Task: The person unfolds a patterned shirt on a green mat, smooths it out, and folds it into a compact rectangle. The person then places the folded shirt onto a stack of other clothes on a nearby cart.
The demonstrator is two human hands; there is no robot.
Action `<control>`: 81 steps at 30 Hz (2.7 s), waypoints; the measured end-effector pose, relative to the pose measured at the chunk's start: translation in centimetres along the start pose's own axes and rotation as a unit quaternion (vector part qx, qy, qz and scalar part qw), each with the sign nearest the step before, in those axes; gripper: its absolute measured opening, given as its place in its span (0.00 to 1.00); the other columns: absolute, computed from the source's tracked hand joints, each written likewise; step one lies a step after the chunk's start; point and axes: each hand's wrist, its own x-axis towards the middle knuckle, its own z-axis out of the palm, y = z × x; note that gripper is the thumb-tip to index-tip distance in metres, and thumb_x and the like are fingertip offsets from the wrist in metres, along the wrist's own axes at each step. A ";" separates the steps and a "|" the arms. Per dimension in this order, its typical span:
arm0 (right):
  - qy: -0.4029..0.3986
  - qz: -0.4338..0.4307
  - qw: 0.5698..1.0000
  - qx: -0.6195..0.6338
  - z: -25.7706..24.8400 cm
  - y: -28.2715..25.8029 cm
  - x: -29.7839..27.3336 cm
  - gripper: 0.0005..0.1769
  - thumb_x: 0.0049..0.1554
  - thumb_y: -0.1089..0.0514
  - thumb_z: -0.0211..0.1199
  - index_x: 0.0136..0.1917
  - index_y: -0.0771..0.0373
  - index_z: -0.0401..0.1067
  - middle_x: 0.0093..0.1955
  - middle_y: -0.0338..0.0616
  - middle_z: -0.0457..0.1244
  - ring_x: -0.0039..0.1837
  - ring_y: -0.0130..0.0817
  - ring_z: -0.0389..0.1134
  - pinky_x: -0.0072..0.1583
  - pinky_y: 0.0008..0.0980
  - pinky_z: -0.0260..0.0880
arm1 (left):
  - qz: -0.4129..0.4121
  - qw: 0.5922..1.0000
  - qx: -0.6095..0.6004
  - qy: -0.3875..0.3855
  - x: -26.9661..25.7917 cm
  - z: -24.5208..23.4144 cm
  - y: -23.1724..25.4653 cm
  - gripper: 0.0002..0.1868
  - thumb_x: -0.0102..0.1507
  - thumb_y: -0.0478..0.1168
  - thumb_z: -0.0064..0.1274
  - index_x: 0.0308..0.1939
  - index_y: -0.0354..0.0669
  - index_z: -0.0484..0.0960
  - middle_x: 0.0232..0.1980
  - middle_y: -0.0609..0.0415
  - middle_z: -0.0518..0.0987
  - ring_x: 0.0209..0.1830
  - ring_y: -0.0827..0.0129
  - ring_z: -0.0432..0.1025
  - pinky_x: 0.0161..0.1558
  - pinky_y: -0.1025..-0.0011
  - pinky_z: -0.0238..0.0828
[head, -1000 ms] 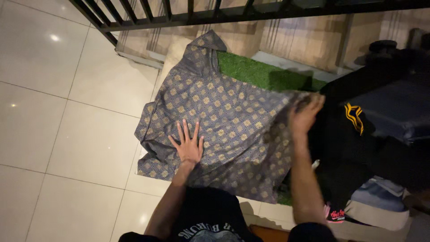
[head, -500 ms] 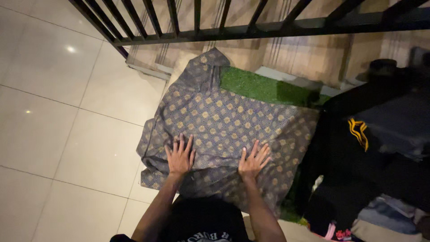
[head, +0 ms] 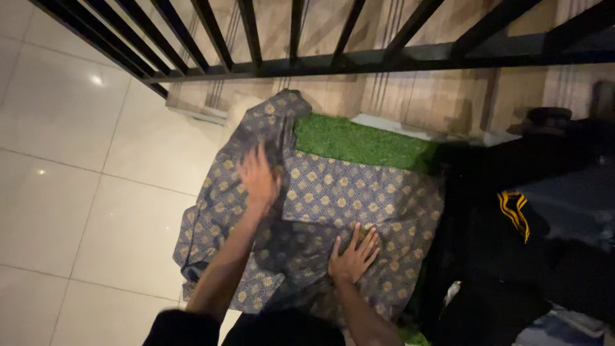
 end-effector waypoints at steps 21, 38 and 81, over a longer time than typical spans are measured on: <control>0.039 -0.010 0.998 0.044 -1.6 -0.7 0.1 0.40 0.62 0.39 0.49 0.83 0.47 0.44 0.86 0.52 0.32 0.86 0.48 0.30 0.80 0.54 0.30 | 0.032 0.946 -0.308 0.096 19.0 4.6 0.4 0.12 0.68 0.38 0.51 0.48 0.34 0.86 0.39 0.38 0.84 0.41 0.48 0.81 0.43 0.61 0.76; 0.031 -0.009 0.999 0.008 0.0 -0.4 -0.2 0.41 0.63 0.35 0.42 0.84 0.43 0.35 0.86 0.51 0.27 0.86 0.48 0.26 0.80 0.55 0.25 | -0.116 0.823 -0.547 -0.100 17.2 -15.5 1.0 0.17 0.69 0.46 0.59 0.30 0.40 0.85 0.24 0.65 0.75 0.20 0.82 0.62 0.24 0.76 0.52; 0.056 -0.024 0.998 0.027 1.2 0.0 -0.3 0.41 0.64 0.37 0.46 0.85 0.48 0.39 0.87 0.54 0.31 0.87 0.49 0.28 0.81 0.57 0.27 | -0.371 0.763 -0.521 0.090 20.1 2.7 -29.6 0.38 0.70 0.66 0.40 0.54 0.29 0.82 0.52 0.41 0.83 0.41 0.58 0.74 0.42 0.59 0.71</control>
